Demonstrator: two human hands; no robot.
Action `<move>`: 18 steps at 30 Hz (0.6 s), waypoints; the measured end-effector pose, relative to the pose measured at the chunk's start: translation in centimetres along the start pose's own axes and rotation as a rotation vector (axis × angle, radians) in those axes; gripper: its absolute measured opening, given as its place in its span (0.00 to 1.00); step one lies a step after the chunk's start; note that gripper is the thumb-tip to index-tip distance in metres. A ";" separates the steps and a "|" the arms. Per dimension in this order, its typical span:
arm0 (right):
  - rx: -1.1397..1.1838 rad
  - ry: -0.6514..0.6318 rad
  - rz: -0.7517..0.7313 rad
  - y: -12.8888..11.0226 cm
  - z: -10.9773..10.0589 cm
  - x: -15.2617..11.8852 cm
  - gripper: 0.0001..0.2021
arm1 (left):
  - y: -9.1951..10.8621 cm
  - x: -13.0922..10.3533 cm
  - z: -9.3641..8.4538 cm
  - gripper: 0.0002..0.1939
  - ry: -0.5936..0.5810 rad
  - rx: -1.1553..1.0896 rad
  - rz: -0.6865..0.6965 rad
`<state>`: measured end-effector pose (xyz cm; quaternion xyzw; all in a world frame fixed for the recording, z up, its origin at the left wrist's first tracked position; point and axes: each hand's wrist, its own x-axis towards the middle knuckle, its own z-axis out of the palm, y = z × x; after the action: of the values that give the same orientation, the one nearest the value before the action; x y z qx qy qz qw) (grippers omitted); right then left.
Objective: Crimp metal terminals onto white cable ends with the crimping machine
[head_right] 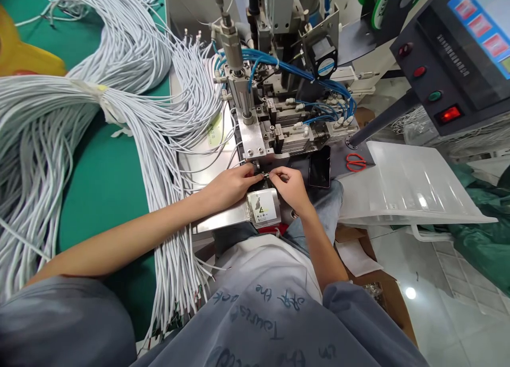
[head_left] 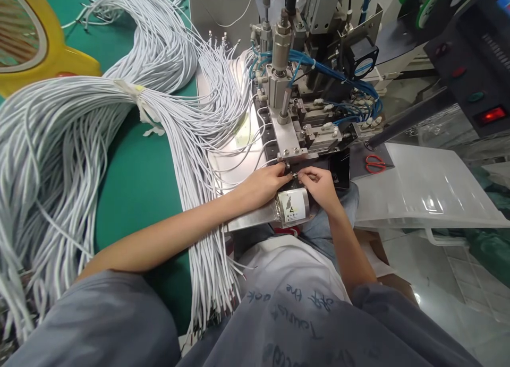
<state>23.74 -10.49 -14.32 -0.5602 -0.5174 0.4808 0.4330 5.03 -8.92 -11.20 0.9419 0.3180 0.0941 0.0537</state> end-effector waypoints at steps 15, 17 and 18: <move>0.075 0.025 0.090 -0.1 0.6 0.3 0.07 | 0.3 0.3 -0.9 0.13 -0.055 0.046 0.040; 0.081 0.019 0.116 -0.1 0.7 0.3 0.07 | 0.2 0.3 -0.8 0.13 -0.058 0.050 0.044; 0.090 0.006 0.137 0.0 0.8 0.4 0.08 | 0.2 0.3 -0.7 0.13 -0.060 0.054 0.044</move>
<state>22.95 -10.15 -14.48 -0.5757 -0.4542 0.5303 0.4256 5.27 -8.88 -10.41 0.9522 0.2979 0.0582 0.0358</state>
